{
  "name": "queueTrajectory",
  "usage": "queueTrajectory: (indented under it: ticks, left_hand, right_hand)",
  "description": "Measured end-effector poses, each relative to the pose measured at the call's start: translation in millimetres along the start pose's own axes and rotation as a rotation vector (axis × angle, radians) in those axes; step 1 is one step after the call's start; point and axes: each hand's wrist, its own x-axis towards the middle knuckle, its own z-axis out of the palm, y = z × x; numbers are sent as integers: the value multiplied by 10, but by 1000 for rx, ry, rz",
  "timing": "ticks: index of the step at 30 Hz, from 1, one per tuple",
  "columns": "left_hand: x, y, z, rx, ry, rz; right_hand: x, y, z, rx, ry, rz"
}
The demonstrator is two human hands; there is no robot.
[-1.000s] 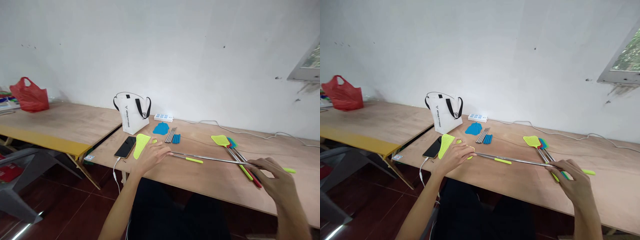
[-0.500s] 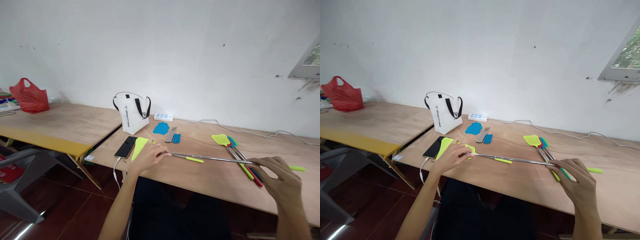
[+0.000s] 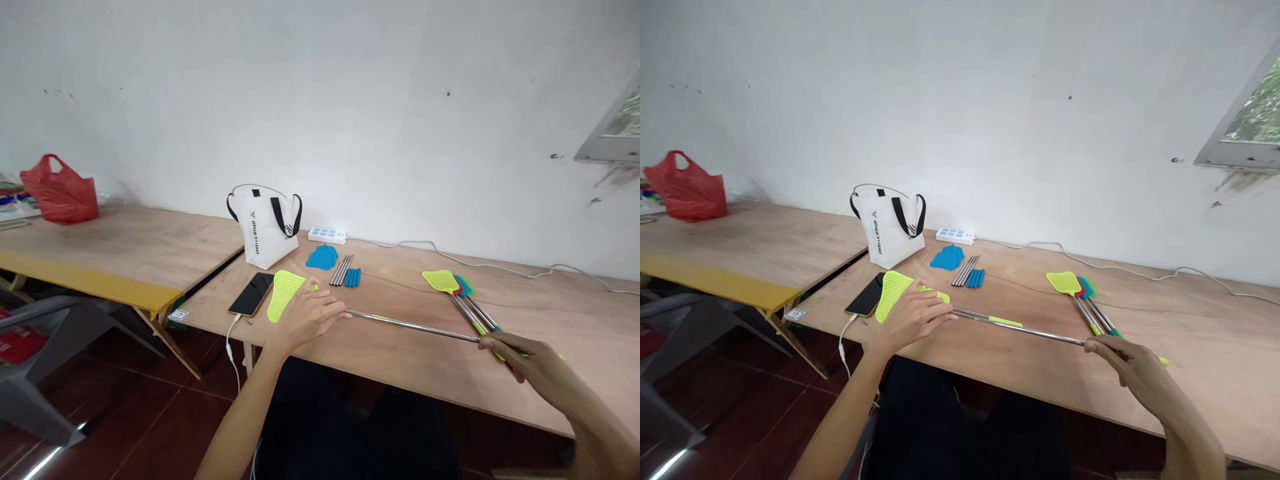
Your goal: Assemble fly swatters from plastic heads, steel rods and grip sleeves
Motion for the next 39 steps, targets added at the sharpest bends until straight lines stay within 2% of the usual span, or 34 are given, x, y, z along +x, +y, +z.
queueTrajectory:
  ticks: [2,3,4,7,10,15,18,22,25,29,39]
  left_hand:
    - [16,29,16,11,-6,13]
    - [29,52,33,17,-8,23]
    - [43,78,55,21,-8,32]
    - [82,151,130,17,-2,48]
    - [88,160,162,5,1,35]
    - [69,103,144,-32,29,-22]
    - [109,205,203,-70,66,-9]
    - [187,476,343,-53,88,2]
    - [197,561,392,-67,43,7]
    - [163,474,387,-73,-13,6]
    - [108,316,382,-131,-137,-30]
  right_hand:
    - [-5,-18,39,78,-226,90]
    - [-2,-48,67,104,-298,111]
    - [4,-94,101,108,-314,105]
    - [37,-300,221,63,-277,15]
    - [65,-486,310,8,-180,-46]
    - [57,-621,325,-57,14,-78]
    - [28,-811,388,-58,72,-138]
    - [-28,-1230,679,3,57,-327]
    - [-60,-1434,908,-1,66,-314]
    - [-75,-1464,1021,38,42,-282]
    - [-96,-1389,1019,109,-158,-236]
